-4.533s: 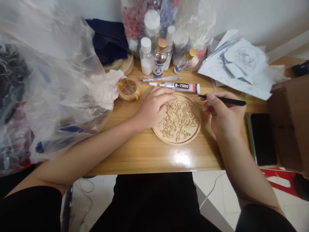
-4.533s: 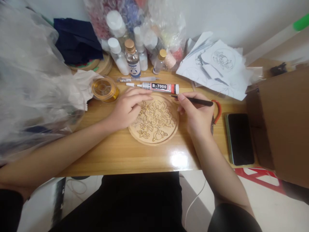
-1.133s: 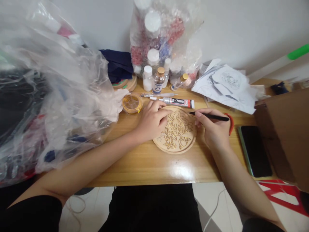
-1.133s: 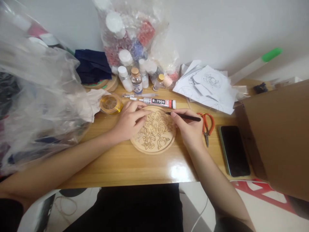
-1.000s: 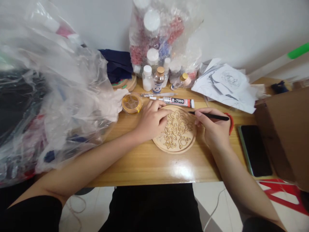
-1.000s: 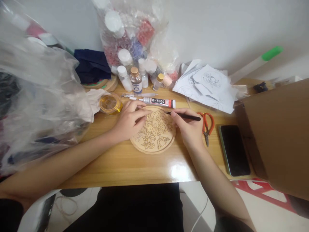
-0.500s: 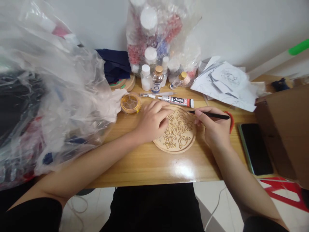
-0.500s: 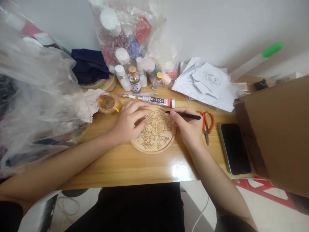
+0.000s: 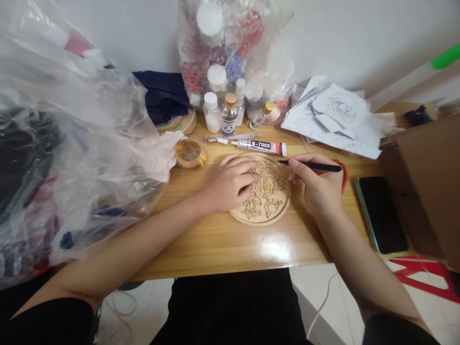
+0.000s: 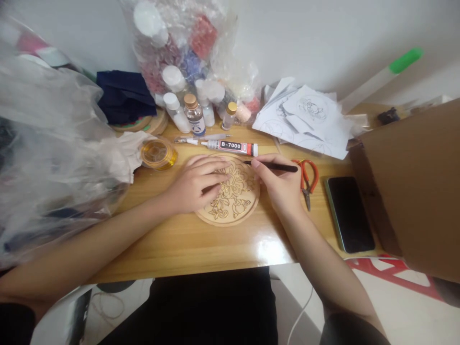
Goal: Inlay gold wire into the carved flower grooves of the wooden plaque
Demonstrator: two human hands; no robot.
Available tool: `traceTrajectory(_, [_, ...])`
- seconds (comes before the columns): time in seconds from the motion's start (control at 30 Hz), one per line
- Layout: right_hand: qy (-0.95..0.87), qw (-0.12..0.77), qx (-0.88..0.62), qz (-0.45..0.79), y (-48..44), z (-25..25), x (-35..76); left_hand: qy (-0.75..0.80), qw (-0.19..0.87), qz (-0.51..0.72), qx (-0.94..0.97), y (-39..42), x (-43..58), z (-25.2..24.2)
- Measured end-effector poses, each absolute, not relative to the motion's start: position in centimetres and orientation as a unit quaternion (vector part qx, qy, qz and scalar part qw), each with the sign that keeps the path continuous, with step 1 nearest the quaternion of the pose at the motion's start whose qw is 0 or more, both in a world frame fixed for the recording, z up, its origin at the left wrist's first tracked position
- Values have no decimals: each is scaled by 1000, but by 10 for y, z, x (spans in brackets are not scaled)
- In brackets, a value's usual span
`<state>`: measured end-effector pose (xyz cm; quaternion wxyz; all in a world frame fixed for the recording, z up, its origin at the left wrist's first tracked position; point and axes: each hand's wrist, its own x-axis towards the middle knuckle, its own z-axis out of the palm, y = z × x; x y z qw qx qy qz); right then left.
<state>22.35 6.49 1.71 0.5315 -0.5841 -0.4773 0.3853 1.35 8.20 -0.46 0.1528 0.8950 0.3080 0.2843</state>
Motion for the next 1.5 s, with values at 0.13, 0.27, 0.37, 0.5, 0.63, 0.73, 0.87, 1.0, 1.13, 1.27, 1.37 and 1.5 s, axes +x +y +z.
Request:
traceTrajectory(0.13, [-473, 538, -580, 387, 65, 17, 223, 303, 152, 292, 894, 83, 14, -6])
traceTrajectory(0.27, [-472, 532, -584, 391, 65, 17, 222, 304, 151, 293, 894, 83, 14, -6])
traceTrajectory(0.37, [-474, 530, -587, 387, 66, 17, 222, 304, 150, 292, 894, 82, 14, -6])
traceTrajectory(0.5, [-472, 534, -581, 392, 66, 17, 222, 310, 153, 288, 893, 83, 13, -6])
traceTrajectory(0.63, [-469, 530, -589, 390, 66, 16, 221, 314, 160, 281, 892, 83, 14, -6])
traceTrajectory(0.73, [-471, 531, -589, 386, 66, 16, 221, 313, 160, 283, 892, 83, 14, -6])
traceTrajectory(0.87, [-474, 532, -583, 391, 66, 16, 222, 313, 160, 283, 893, 83, 14, -5])
traceTrajectory(1.0, [-475, 528, -587, 389, 65, 17, 222, 322, 175, 264, 892, 83, 14, -4])
traceTrajectory(1.13, [-475, 521, -590, 393, 66, 17, 222, 326, 180, 258, 891, 83, 14, -4])
traceTrajectory(1.27, [-473, 519, -593, 393, 66, 17, 222, 320, 179, 265, 892, 83, 14, -4])
traceTrajectory(1.37, [-479, 522, -588, 392, 66, 16, 223, 313, 172, 276, 892, 83, 13, -5])
traceTrajectory(1.5, [-472, 526, -585, 397, 66, 16, 223, 316, 179, 265, 893, 84, 13, -6])
